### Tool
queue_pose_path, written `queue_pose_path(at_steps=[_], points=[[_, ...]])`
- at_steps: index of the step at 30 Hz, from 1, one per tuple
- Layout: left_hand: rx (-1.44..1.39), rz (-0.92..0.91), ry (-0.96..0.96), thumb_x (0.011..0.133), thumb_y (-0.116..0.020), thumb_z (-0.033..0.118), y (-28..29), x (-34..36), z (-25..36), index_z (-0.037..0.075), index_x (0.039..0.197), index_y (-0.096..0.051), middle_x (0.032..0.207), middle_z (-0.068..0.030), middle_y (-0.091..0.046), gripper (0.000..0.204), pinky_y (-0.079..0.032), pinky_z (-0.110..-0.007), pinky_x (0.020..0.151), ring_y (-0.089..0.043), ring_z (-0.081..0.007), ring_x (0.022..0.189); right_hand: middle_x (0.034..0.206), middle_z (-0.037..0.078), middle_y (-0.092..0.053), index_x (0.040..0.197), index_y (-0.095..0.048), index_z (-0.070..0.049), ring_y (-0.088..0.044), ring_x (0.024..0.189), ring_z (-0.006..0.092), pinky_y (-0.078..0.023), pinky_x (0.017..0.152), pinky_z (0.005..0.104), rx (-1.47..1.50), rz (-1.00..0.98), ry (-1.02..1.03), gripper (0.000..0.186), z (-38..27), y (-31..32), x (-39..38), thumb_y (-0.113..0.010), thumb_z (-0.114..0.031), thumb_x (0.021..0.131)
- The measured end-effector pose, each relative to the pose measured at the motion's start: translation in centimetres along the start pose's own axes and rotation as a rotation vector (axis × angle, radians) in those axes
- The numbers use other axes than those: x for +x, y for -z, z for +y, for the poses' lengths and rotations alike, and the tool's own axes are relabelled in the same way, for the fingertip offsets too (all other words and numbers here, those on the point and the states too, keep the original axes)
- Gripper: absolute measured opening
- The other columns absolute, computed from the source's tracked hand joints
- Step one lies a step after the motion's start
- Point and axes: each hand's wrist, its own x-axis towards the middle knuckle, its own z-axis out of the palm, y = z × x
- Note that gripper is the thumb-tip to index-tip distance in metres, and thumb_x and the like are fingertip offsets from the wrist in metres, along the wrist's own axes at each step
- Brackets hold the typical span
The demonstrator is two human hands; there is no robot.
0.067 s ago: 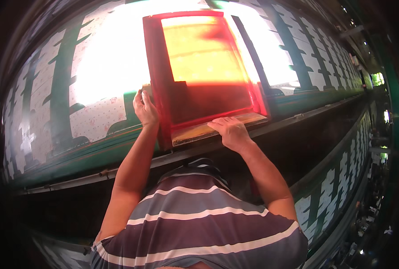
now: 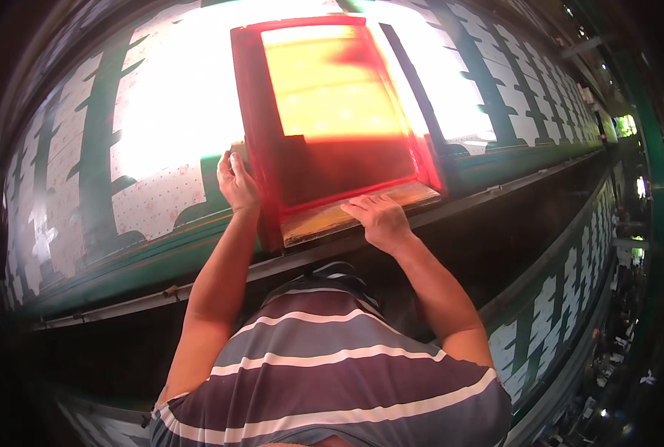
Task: The person uses a squeegee to pull red ink across a screen printing frame placed over a green conveyor belt with patterned paper. The person repeatedly wipes the squeegee and repositions the frame while ink is applied to the paper below. The person then carries the frame to a nearby table and sets it down.
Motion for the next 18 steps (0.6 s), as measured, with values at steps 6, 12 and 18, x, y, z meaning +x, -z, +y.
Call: queue_pose_path(at_steps=[6, 12, 18], points=[[-0.021, -0.014, -0.001, 0.116, -0.061, 0.034, -0.3, 0.3, 0.7, -0.01, 0.151, -0.06, 0.148, -0.0293, -0.065, 0.055, -0.052, -0.048, 0.116, -0.065, -0.0403, 0.137, 0.124, 0.006, -0.077, 0.13, -0.08, -0.016, -0.074, 0.112, 0.0282, -0.057, 0.099, 0.0444, -0.082, 0.047, 0.067, 0.045, 3.7, -1.9, 3.4, -0.066, -0.004, 0.089], [0.084, -0.008, 0.009, 0.116, -0.062, 0.029, -0.5, 0.4, 0.9, -0.008, 0.152, -0.06, 0.144, -0.0288, -0.067, 0.052, -0.051, -0.049, 0.116, -0.065, -0.0427, 0.135, 0.121, 0.01, -0.077, 0.131, -0.078, -0.015, -0.074, 0.113, 0.0298, -0.057, 0.101, 0.0468, -0.16, 0.007, 0.049, 0.043, 8.9, -3.5, 11.1, -0.064, -0.008, 0.091], [0.114, 0.012, 0.074, 0.117, -0.063, 0.027, 0.1, -0.8, 1.6, -0.004, 0.149, -0.063, 0.132, -0.0214, -0.072, 0.045, -0.057, -0.042, 0.101, -0.07, -0.0297, 0.116, 0.132, 0.014, -0.076, 0.132, -0.074, -0.011, -0.07, 0.127, 0.0331, -0.05, 0.118, 0.0512, -0.325, 0.124, 0.025, 0.039, 16.2, -8.2, 20.0, -0.062, -0.014, 0.095]])
